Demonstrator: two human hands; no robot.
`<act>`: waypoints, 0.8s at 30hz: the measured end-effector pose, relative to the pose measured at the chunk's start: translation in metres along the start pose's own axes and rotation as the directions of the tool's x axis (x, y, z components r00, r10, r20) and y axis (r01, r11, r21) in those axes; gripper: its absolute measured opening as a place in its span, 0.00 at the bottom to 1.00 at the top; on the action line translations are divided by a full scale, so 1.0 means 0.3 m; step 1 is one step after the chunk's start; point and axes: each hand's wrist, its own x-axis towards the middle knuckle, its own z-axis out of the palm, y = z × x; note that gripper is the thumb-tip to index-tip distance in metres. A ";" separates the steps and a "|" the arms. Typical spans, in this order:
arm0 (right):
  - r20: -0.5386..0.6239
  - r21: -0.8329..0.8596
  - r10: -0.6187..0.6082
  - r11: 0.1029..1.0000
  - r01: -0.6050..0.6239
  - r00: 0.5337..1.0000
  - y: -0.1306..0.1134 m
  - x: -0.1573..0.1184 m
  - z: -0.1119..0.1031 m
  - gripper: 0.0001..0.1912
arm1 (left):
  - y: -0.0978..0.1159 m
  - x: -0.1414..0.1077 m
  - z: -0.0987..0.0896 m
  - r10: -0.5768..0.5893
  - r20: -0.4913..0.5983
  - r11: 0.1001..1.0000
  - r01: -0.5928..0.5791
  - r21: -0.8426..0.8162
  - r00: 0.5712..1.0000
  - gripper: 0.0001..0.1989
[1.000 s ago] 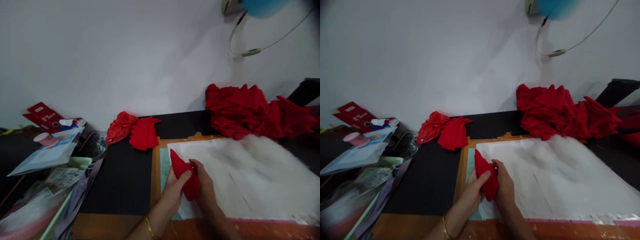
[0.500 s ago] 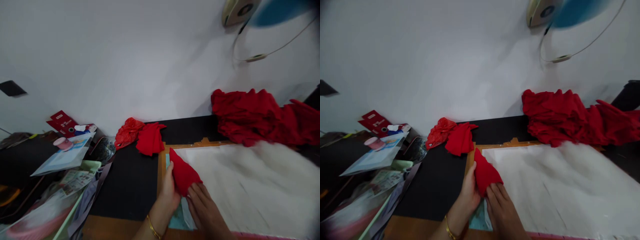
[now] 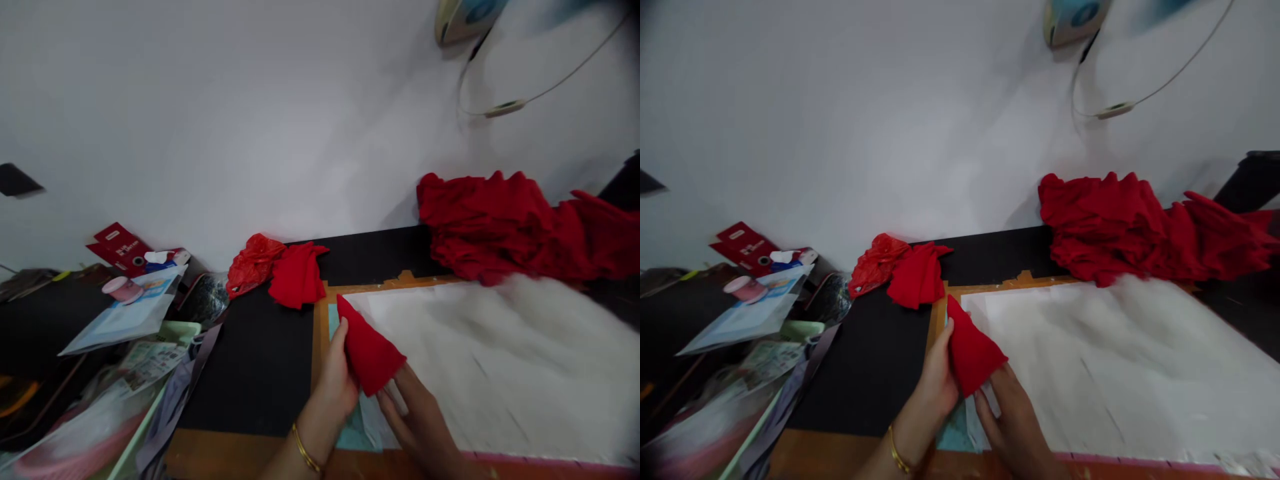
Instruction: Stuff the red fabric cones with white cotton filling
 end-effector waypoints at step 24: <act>-0.117 -0.098 -0.019 0.995 0.007 0.993 0.035 -0.009 -0.060 0.19 | -0.097 0.003 -0.017 0.271 0.321 0.936 -0.326 0.132 0.907 0.32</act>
